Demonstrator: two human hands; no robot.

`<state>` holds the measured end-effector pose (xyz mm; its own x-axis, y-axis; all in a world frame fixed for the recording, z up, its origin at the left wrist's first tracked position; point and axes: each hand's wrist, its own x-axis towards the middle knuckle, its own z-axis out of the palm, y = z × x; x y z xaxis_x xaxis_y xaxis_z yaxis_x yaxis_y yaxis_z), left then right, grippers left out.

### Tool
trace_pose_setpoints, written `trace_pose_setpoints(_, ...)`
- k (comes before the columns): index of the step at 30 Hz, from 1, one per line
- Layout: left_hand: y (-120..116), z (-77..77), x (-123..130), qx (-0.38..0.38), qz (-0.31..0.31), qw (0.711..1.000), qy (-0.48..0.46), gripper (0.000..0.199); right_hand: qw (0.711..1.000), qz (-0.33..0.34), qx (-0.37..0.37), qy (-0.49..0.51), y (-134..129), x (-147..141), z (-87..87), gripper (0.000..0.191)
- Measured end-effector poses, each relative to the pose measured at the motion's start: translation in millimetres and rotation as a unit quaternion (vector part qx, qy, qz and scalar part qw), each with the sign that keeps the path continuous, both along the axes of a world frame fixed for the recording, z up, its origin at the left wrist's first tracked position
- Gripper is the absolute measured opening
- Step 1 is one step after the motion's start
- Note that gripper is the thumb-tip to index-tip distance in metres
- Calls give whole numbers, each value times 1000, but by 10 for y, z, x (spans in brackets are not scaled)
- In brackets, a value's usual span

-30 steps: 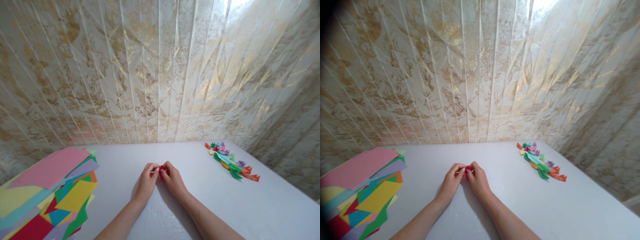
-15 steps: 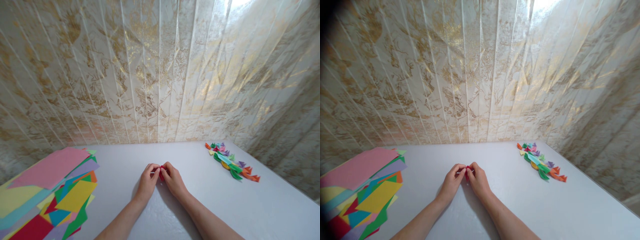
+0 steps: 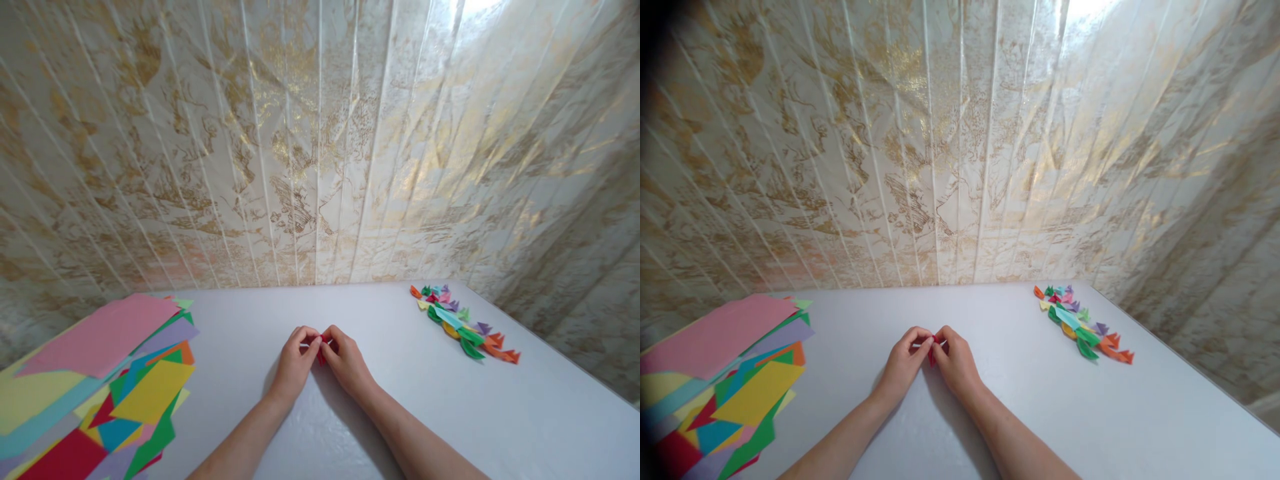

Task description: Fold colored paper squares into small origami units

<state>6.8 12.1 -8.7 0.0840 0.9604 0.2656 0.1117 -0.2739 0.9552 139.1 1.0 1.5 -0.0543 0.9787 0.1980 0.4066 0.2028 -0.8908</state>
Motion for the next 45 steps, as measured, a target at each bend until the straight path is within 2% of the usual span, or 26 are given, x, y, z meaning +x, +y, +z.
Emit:
trace_pose_setpoints(13, 26, -44, 4, 0, 33, 999, 14, 12, 1000, -1, -13, 21, 20, -10, -14, 7)
trace_pose_setpoints(22, 8, -68, 35, -23, -2, 1000, 8, 13, 994, -17, -5, 105, 76, -2, -81, 6)
trace_pose_setpoints(34, -18, -15, 34, -21, 13, 1000, 12, 11, 994, 1, -10, 108, 58, -7, -34, 8)
trace_pose_setpoints(45, -17, -37, 23, -22, 28, 999, 22, 9, 993, 20, -21, 113, 85, 9, -80, 7)
